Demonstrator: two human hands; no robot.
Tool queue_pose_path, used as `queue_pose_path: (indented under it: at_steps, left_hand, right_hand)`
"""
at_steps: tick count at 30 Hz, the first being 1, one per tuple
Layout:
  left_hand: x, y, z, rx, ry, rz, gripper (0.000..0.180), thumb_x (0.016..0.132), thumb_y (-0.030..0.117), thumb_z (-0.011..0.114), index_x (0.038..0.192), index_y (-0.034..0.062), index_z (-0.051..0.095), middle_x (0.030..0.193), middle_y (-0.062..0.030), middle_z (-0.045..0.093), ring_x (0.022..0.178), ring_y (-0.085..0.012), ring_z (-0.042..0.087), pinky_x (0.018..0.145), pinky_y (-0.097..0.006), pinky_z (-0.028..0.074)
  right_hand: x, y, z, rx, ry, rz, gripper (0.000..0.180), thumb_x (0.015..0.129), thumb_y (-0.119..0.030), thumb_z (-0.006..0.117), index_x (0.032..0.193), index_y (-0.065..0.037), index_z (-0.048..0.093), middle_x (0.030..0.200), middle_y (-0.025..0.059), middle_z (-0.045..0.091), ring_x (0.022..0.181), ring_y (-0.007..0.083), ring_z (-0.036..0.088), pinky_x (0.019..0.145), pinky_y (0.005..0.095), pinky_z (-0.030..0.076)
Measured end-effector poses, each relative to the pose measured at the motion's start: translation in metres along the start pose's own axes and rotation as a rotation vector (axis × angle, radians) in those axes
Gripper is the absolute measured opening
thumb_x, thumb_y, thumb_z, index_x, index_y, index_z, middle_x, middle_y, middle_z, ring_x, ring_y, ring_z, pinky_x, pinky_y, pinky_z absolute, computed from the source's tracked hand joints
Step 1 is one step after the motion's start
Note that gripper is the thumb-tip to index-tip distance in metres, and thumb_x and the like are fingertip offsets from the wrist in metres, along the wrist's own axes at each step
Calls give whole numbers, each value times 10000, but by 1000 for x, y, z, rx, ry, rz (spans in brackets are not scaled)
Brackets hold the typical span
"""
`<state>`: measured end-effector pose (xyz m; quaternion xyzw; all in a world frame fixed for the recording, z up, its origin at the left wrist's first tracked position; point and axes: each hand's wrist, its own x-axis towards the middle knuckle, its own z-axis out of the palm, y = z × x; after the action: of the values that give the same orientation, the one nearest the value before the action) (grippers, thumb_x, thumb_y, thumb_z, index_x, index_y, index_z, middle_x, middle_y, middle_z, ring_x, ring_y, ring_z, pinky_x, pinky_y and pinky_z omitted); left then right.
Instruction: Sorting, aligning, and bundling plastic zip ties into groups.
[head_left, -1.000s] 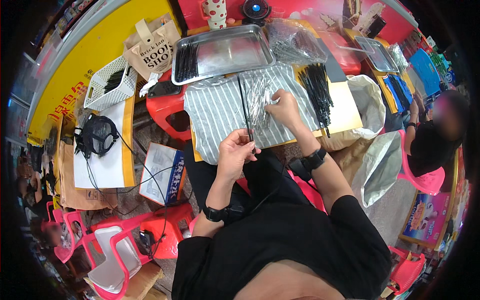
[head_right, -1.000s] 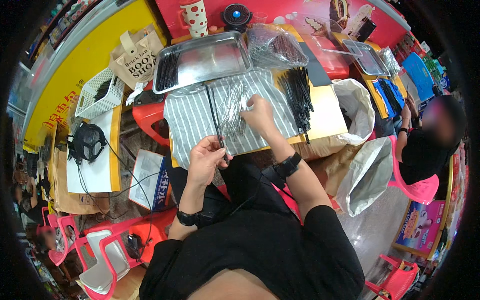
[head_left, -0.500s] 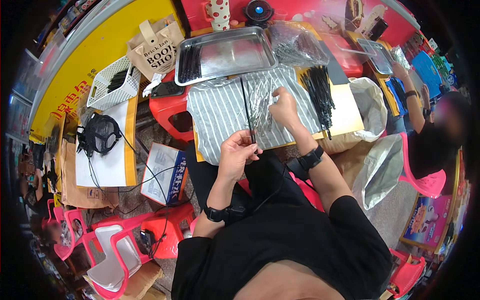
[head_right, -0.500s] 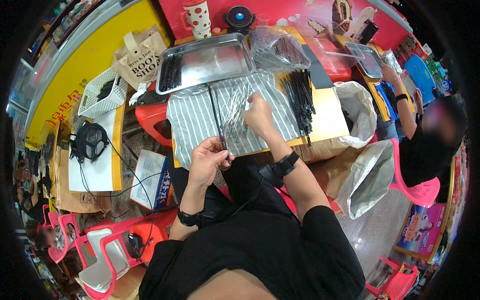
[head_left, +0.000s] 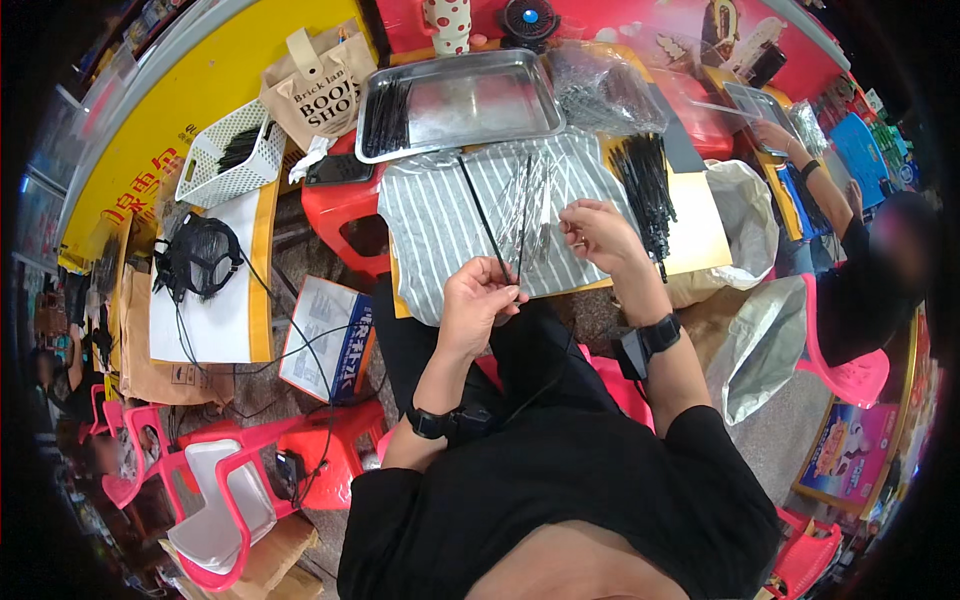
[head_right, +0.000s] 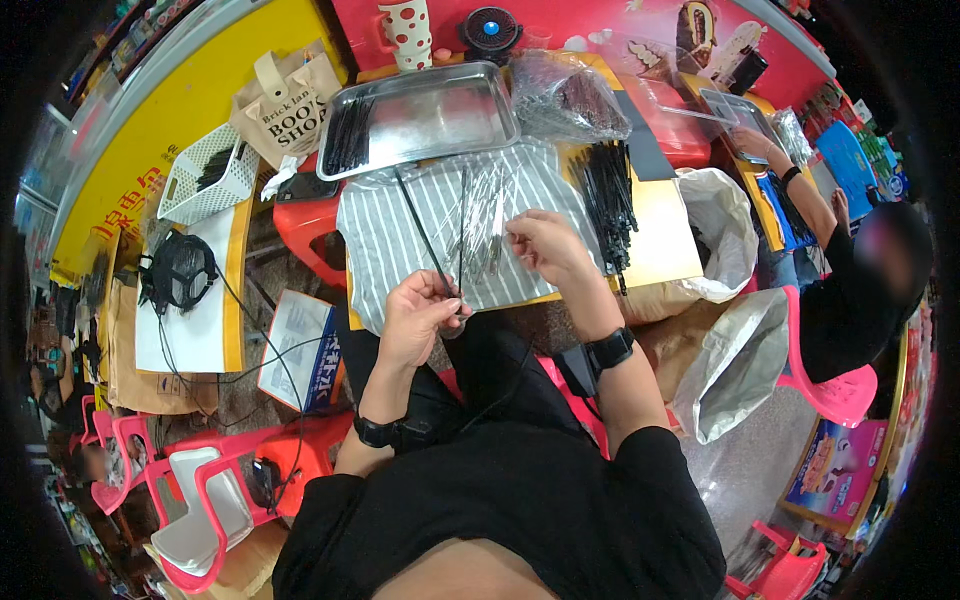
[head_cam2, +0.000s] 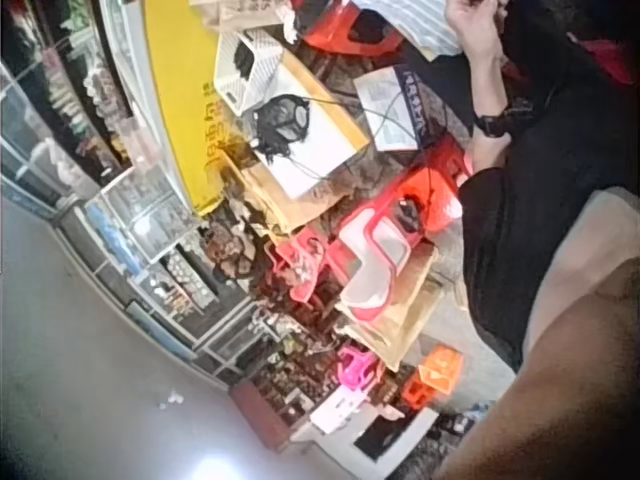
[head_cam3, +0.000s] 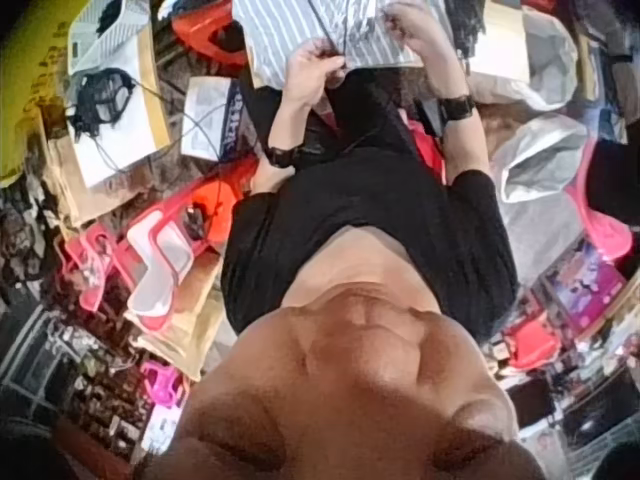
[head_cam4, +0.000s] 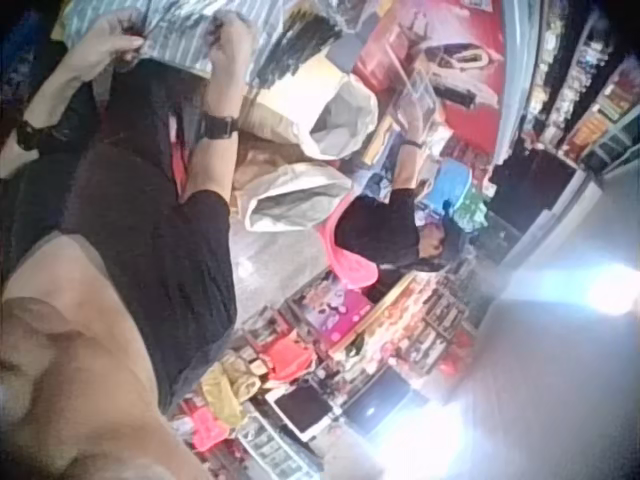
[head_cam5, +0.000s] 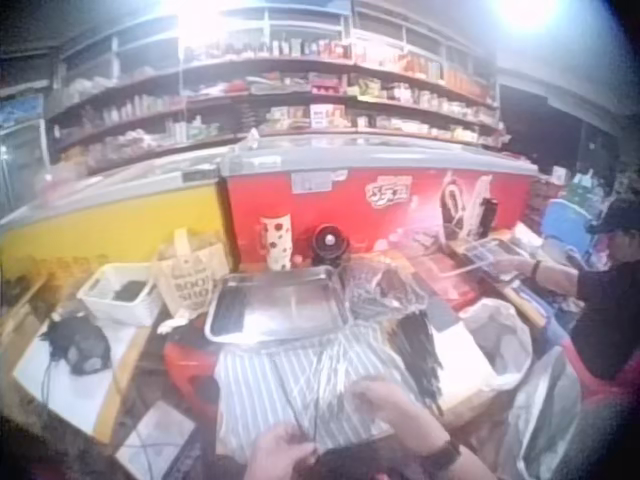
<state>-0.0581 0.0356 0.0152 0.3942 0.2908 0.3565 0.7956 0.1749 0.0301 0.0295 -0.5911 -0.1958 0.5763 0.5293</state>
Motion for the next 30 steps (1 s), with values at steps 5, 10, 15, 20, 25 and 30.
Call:
queue_pose_path:
  at_steps: [5,10,15,20,25,30]
  left_hand:
    - [-3,1,1,-5,-27,37,198,803,-95,599,978,-26,538,892,-103,612,752,-196,663,599,-227,526]
    - [-4,4,6,28,-109,24,238,791,-92,618,1006,-19,547,917,-104,624,775,-208,666,609,-229,519]
    - [-7,7,7,12,-136,51,247,797,-99,608,1023,-17,553,938,-110,633,775,-215,668,609,-238,519]
    - [-9,8,7,11,-174,66,253,801,-108,596,1035,-19,554,962,-115,637,778,-216,667,615,-243,519]
    - [-9,9,9,25,-208,88,242,808,-109,575,1037,-31,561,970,-124,641,780,-194,654,634,-242,514]
    - [-9,9,8,54,-209,68,255,806,-117,573,1044,-29,550,971,-123,636,790,-197,654,639,-246,516]
  right_hand:
    - [-22,16,1,43,102,-361,142,889,-151,572,973,-41,542,810,102,648,655,137,606,549,231,420]
    - [-30,37,26,277,3,-390,144,905,-129,542,1021,-49,517,819,89,648,682,150,612,599,244,430]
    - [-51,42,42,389,-144,-248,119,905,-109,551,1018,-78,537,780,51,612,684,144,586,633,263,448]
    - [-55,43,49,436,-166,-255,143,909,-101,554,1040,-51,525,766,69,588,675,152,581,631,304,489]
    - [-54,45,48,428,-159,-226,148,901,-101,567,1024,-36,518,771,82,589,670,160,585,602,309,500]
    - [-51,45,48,442,-175,-198,139,895,-95,570,1008,-36,516,784,86,592,668,159,592,582,297,507]
